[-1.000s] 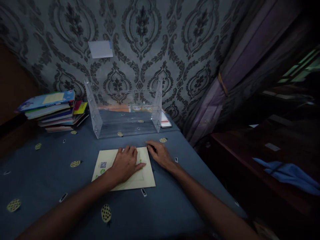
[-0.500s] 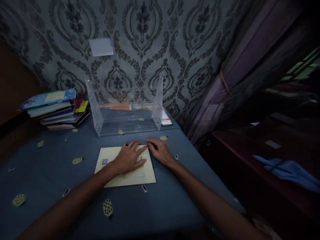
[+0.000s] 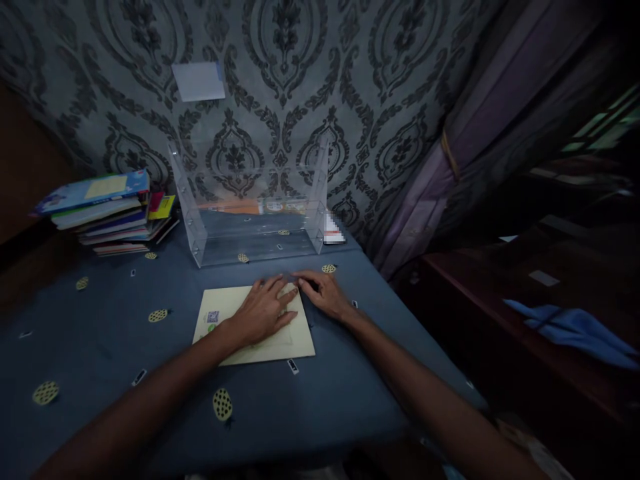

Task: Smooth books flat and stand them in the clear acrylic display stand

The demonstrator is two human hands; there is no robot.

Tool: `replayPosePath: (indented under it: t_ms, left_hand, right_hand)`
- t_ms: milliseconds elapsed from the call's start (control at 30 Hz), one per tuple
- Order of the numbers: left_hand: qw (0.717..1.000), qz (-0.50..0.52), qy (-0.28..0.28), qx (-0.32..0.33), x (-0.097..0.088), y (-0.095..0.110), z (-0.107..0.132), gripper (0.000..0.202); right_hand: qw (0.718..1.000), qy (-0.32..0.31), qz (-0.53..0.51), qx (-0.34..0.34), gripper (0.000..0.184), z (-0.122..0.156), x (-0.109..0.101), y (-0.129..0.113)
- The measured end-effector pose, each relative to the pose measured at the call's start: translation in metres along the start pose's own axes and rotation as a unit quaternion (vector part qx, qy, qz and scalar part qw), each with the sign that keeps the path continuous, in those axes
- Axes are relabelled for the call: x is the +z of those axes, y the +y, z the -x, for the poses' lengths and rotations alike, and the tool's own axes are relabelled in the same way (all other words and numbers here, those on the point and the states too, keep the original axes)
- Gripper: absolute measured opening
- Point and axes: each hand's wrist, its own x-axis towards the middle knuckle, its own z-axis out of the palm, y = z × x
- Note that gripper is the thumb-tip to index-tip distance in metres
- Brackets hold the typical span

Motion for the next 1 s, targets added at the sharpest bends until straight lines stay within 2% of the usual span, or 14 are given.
replayPosePath:
  t_ms: [133,267,367,467,633,767,900,1000]
  left_hand:
    - [0.999,0.027,0.0,0.043,-0.009,0.015,0.014,0.039]
    - [0.995,0.039,-0.016,0.086,-0.016,0.031,0.04,0.053]
    - [0.995,0.038,-0.013,0.088,-0.013,0.035,0.058,0.053]
    - [0.998,0.013,0.008,0.058,-0.003,0.031,0.069,0.049]
    - [0.996,-0.076,0.046,0.005,0.018,0.023,0.074,0.063]
    - [0.988,-0.146,0.039,0.027,0.024,0.027,0.075,0.061]
    - [0.98,-0.182,0.038,0.068,0.02,0.033,0.075,0.046]
    - [0.987,-0.15,0.024,0.042,0.005,0.035,0.071,0.034]
  right_hand:
    - [1.0,-0.004,-0.014,0.007,0.03,0.0,0.0,0.0]
    - [1.0,0.001,-0.018,-0.002,0.029,0.0,0.0,0.001]
    - [1.0,0.004,0.004,-0.014,0.028,0.001,-0.001,0.0]
    - [0.999,0.004,0.028,-0.031,0.026,0.001,-0.002,-0.001]
    - [0.998,-0.011,0.033,-0.046,0.026,0.004,-0.001,-0.006]
    - [0.998,-0.018,0.039,-0.047,0.026,0.008,0.0,-0.009]
    - [0.998,-0.023,0.032,-0.048,0.026,0.012,0.001,-0.019]
    - [0.998,-0.036,0.014,-0.04,0.027,0.017,0.001,-0.028]
